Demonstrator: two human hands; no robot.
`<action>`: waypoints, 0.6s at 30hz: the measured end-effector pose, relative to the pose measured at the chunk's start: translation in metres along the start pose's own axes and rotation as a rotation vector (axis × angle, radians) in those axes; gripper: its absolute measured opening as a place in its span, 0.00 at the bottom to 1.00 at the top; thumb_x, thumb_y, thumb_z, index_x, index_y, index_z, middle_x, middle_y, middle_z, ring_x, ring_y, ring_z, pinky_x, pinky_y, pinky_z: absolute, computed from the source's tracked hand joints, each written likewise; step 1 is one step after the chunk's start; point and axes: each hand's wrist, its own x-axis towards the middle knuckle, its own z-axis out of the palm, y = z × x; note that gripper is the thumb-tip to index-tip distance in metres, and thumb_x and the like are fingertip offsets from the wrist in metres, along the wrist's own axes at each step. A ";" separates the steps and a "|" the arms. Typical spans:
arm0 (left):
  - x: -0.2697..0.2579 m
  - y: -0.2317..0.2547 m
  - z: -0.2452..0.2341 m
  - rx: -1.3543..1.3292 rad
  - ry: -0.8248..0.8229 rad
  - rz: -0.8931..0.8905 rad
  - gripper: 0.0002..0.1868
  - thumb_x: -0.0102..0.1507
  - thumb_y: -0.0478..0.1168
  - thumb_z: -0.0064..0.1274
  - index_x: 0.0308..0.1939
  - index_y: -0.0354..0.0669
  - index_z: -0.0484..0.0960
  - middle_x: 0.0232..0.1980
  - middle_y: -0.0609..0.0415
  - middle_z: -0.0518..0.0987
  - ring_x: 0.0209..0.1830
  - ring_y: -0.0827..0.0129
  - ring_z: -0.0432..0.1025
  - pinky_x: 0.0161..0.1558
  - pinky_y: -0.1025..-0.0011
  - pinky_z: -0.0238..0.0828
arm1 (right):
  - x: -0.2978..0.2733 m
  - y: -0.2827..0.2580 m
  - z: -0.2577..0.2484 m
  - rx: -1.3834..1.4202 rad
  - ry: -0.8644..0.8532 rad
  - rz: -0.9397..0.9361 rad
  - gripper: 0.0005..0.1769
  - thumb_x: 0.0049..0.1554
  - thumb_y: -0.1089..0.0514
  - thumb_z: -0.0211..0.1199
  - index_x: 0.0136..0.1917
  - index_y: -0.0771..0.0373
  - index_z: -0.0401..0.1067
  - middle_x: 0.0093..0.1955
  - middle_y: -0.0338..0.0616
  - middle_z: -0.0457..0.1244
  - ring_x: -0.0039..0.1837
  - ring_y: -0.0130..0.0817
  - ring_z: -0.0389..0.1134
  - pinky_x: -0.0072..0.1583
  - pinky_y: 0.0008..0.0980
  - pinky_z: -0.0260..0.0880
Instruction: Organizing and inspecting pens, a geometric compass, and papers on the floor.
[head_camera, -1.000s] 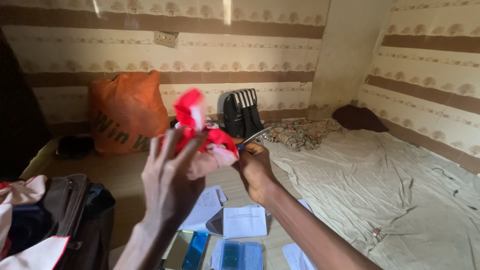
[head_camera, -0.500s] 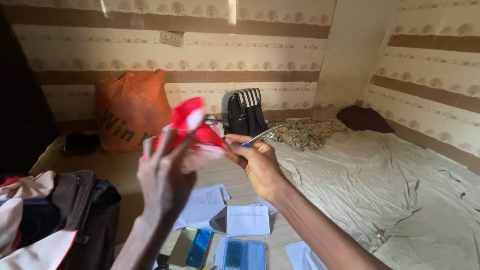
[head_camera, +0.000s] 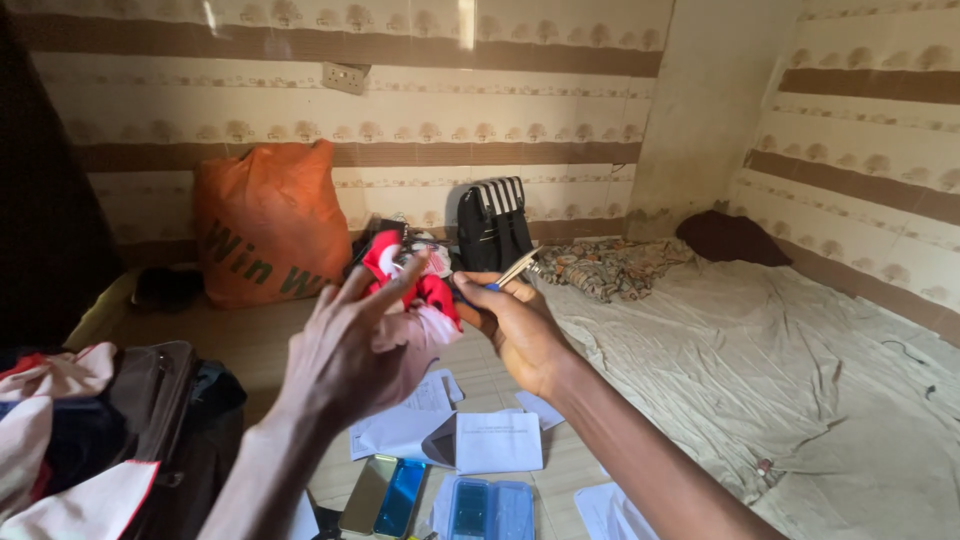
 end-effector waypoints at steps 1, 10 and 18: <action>-0.001 -0.002 0.002 -0.016 -0.010 -0.003 0.44 0.52 0.36 0.56 0.73 0.72 0.70 0.58 0.51 0.73 0.51 0.50 0.70 0.41 0.52 0.74 | -0.003 -0.004 0.004 -0.073 -0.019 0.005 0.12 0.58 0.63 0.65 0.55 0.67 0.76 0.54 0.43 0.71 0.53 0.30 0.72 0.57 0.28 0.75; 0.000 -0.020 0.011 -0.072 0.058 -0.109 0.31 0.51 0.37 0.59 0.59 0.60 0.80 0.53 0.51 0.76 0.55 0.51 0.71 0.49 0.52 0.72 | -0.014 -0.024 0.011 -0.398 -0.179 -0.059 0.15 0.62 0.55 0.61 0.55 0.70 0.75 0.50 0.46 0.71 0.49 0.32 0.73 0.54 0.32 0.77; 0.005 -0.016 0.001 -0.041 -0.020 -0.191 0.28 0.53 0.41 0.59 0.59 0.59 0.81 0.54 0.49 0.76 0.56 0.48 0.73 0.50 0.50 0.71 | -0.022 -0.016 0.019 -0.616 -0.277 -0.147 0.15 0.62 0.56 0.60 0.58 0.67 0.73 0.45 0.45 0.70 0.44 0.33 0.74 0.48 0.32 0.79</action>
